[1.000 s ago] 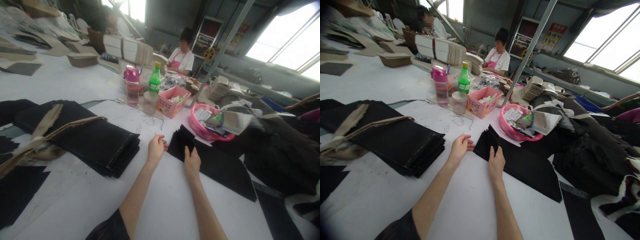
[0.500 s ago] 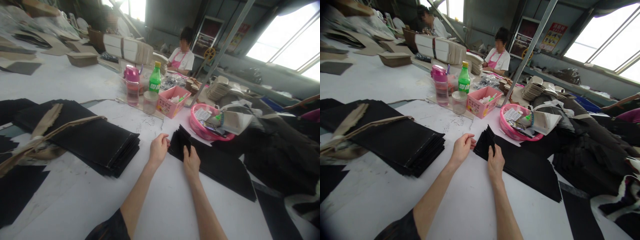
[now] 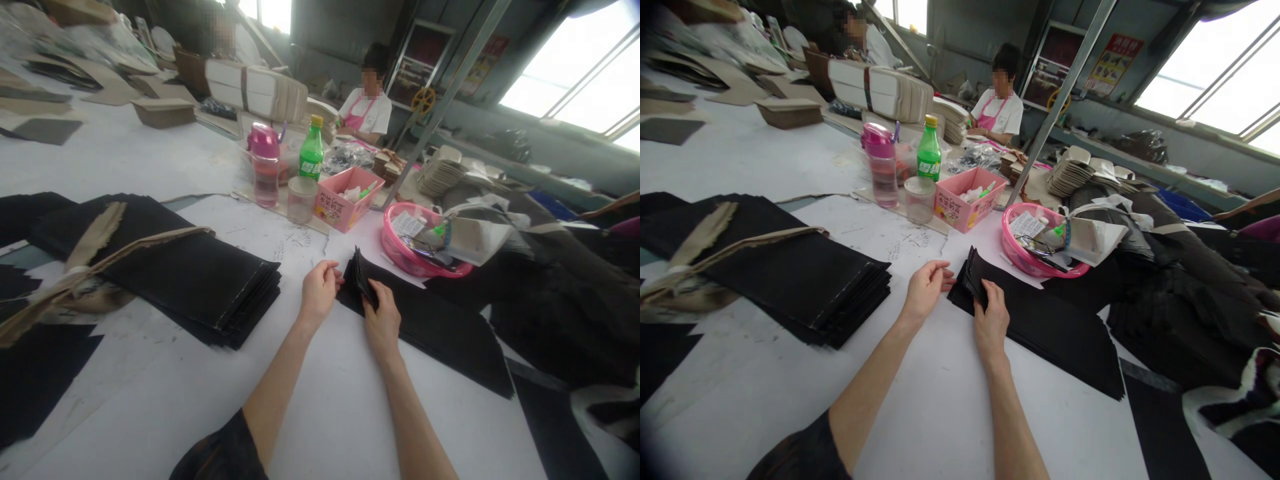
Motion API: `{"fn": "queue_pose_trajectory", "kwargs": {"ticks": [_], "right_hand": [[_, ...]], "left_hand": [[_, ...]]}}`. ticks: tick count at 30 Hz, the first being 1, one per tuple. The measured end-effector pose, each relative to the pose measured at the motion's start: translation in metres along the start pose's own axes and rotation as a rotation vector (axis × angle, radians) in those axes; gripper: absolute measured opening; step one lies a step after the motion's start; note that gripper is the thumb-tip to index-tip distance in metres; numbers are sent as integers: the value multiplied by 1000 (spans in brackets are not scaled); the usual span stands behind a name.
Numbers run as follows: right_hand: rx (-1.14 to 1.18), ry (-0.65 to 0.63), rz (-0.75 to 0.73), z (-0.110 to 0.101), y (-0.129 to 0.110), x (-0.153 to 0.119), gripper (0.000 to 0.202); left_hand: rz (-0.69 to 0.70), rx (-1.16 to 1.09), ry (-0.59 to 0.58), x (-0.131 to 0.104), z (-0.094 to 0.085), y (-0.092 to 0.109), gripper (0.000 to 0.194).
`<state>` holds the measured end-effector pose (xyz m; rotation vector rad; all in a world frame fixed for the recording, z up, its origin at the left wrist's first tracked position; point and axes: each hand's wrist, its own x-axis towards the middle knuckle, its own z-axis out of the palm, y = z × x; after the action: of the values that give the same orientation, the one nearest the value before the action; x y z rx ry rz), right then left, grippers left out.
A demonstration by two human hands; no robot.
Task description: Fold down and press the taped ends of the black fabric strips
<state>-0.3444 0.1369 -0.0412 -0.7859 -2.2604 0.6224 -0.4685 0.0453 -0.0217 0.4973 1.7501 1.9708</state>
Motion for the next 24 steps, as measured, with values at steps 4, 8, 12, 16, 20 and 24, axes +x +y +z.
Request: {"fn": "queue_pose_trajectory", "kwargs": {"ticks": [4,8,12,16,20,24], "right_hand": [[23,42,56,-1,3,1,35],[11,51,89,-2,2,1,38],[12,50,125,-1,3,1,40],[20,52,141,-1,5,1,42],[31,50,151,-2,3,1,42],[42,51,145,-3,0,1,42]], "left_hand": [[-67,73,47,5,-8,-9,20],[-74,101,29,4,-7,-11,19],[-65,69,25,3,-4,-7,20],[-80,-24,3,0,1,2,23],[-112,-127,-24,-3,5,10,20],[-116,-181,-38,-4,7,12,21]]}}
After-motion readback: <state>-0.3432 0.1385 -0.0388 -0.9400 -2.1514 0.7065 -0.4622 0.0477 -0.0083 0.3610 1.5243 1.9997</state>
